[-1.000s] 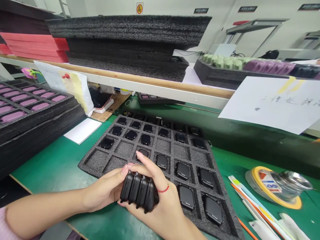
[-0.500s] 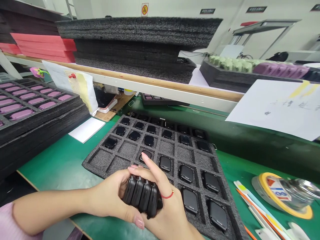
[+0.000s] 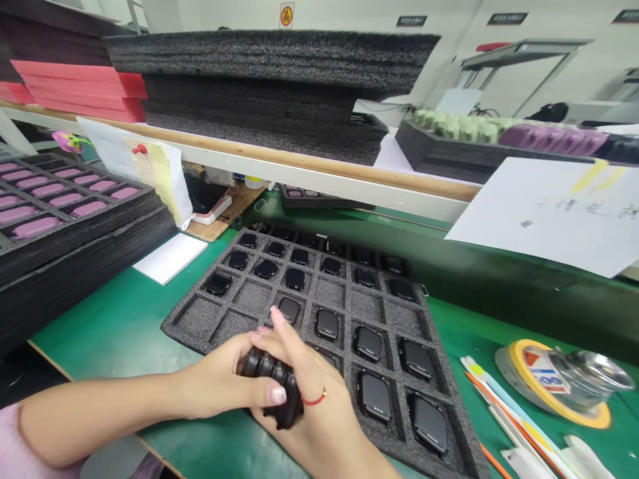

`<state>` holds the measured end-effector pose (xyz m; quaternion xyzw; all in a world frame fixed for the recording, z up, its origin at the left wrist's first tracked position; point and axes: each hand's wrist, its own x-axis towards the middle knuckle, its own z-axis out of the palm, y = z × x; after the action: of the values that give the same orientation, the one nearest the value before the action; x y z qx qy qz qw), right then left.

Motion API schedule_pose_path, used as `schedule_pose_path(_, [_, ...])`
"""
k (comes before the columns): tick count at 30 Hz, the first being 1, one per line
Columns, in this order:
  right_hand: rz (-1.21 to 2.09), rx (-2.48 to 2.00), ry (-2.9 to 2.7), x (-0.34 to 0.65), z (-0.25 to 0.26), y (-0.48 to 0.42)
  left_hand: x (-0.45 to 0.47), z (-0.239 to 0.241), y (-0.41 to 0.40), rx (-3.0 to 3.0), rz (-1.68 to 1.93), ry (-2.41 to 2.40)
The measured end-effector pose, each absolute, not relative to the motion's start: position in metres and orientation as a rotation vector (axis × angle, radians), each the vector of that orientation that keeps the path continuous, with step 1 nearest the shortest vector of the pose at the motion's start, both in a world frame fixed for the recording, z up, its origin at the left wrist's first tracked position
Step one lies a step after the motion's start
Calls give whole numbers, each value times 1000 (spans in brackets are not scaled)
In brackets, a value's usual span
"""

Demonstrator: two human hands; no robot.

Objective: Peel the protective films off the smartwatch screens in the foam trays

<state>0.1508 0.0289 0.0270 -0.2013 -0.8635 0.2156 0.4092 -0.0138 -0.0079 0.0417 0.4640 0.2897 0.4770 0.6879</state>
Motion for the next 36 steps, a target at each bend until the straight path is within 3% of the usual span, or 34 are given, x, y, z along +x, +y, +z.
schedule_pose_path(8, [688, -491, -2137, 155, 27, 30, -11, 47, -15, 958, 996, 663])
schedule_pose_path(18, [327, -254, -2313, 158, 38, 33, -17, 50, -8, 1231, 1009, 677])
schedule_pose_path(25, [677, -590, -2283, 163, 56, 30, -24, 43, -15, 1543, 1191, 873])
schedule_pose_path(36, [752, -508, -2225, 160, 52, 32, -29, 42, -16, 1744, 1158, 881])
